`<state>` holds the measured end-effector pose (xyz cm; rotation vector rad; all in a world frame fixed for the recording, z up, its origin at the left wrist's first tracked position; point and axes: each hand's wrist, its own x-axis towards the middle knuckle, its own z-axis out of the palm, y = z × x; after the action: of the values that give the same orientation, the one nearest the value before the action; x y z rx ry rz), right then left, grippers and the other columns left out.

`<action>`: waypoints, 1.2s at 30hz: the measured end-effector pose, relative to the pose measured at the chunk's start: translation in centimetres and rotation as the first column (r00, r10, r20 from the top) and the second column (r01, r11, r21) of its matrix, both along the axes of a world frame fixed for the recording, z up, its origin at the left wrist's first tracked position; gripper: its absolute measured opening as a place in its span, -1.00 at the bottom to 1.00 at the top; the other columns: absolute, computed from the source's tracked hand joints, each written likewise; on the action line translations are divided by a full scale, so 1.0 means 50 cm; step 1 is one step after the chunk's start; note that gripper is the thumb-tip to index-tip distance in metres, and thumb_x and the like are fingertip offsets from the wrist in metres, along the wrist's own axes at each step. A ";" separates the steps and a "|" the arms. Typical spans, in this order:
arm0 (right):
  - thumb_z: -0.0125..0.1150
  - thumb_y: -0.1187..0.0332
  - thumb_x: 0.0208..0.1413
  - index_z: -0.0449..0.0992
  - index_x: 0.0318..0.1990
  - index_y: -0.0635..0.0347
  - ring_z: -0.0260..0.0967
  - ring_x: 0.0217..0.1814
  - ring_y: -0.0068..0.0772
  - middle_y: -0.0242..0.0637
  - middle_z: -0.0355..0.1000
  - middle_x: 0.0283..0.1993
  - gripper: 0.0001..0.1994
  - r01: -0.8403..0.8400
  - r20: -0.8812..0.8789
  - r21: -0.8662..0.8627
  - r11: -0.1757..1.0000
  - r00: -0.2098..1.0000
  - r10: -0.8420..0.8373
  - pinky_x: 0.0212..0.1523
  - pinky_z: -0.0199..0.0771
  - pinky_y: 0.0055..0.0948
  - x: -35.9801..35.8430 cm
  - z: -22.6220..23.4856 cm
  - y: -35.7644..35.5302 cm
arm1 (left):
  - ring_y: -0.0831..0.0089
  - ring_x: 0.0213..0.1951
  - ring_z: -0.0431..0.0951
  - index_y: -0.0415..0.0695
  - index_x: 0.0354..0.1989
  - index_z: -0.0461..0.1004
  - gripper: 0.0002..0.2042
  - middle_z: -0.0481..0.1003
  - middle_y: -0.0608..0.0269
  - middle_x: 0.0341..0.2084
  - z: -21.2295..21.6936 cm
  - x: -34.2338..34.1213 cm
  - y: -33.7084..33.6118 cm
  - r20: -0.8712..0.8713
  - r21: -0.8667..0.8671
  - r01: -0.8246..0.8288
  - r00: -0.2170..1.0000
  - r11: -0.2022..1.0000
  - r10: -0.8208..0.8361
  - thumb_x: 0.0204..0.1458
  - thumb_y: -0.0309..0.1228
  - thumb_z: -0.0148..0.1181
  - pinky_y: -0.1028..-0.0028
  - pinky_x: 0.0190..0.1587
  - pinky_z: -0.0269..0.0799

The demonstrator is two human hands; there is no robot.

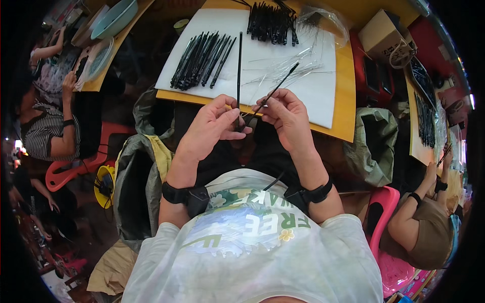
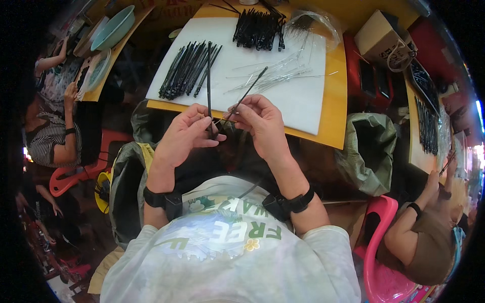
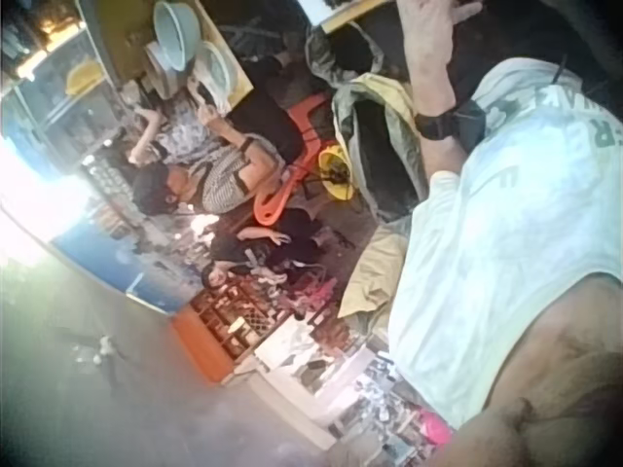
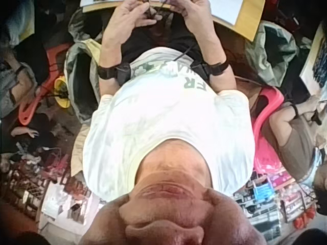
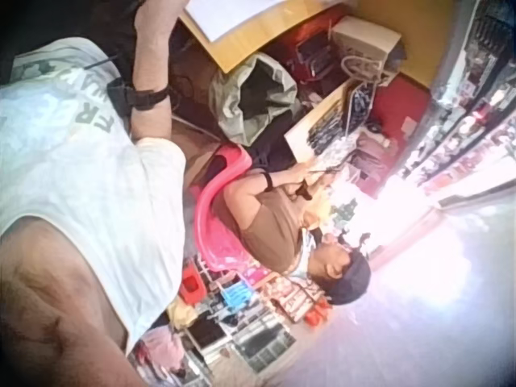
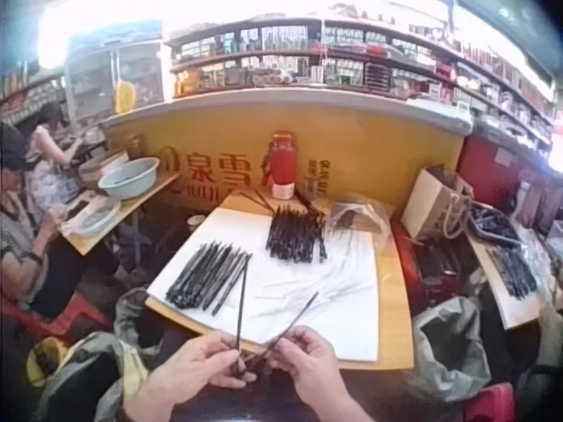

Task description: The person is attaching black zip ties to silver wire bundles at a manual assembly station.

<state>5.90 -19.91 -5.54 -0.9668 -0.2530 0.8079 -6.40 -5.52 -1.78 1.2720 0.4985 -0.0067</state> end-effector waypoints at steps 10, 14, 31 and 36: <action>0.14 0.45 0.09 0.41 -0.26 0.21 0.49 -0.32 -0.50 -0.33 0.47 -0.35 -0.91 -0.184 -0.175 -0.036 0.982 0.969 0.175 -0.38 0.45 -0.63 0.009 -0.009 -0.005 | 0.20 -0.30 0.60 -0.15 -0.15 0.30 -0.88 0.51 0.14 -0.33 -0.001 0.003 -0.004 0.072 -0.324 -0.005 0.997 0.946 0.030 0.19 -0.45 -0.10 0.49 -0.35 0.59; 0.13 0.45 0.09 0.41 -0.26 0.21 0.48 -0.33 -0.50 -0.34 0.46 -0.35 -0.91 -0.186 -0.184 -0.031 0.982 0.967 0.177 -0.38 0.45 -0.61 0.011 -0.011 -0.006 | 0.21 -0.30 0.60 -0.15 -0.15 0.29 -0.88 0.50 0.15 -0.32 0.004 0.004 -0.007 0.078 -0.326 0.015 0.997 0.945 0.011 0.18 -0.46 -0.10 0.49 -0.35 0.60; 0.13 0.48 0.08 0.39 -0.23 0.27 0.47 -0.35 -0.47 -0.25 0.47 -0.36 -0.88 -0.167 -0.186 -0.043 0.985 0.970 0.157 -0.40 0.46 -0.59 0.012 -0.017 -0.005 | 0.36 -0.25 0.56 -0.20 -0.10 0.28 -0.84 0.44 0.24 -0.29 0.000 -0.002 -0.007 0.160 -0.207 0.132 0.982 0.969 -0.100 0.19 -0.45 -0.08 0.51 -0.22 0.55; 0.05 0.52 0.13 0.39 -0.22 0.31 0.45 -0.27 -0.52 -0.24 0.47 -0.31 -0.91 0.090 0.330 0.087 0.992 0.937 -0.114 -0.23 0.43 -0.60 -0.015 -0.001 -0.003 | 0.38 -0.28 0.57 -0.21 -0.13 0.32 -0.84 0.40 0.27 -0.33 -0.002 0.005 -0.008 0.067 -0.229 -0.006 0.997 0.973 0.022 0.15 -0.47 -0.01 0.56 -0.24 0.54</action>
<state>5.16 -20.03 -5.57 -1.0393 -0.5177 0.5325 -6.17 -5.93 -1.87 1.0389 0.4335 -0.0081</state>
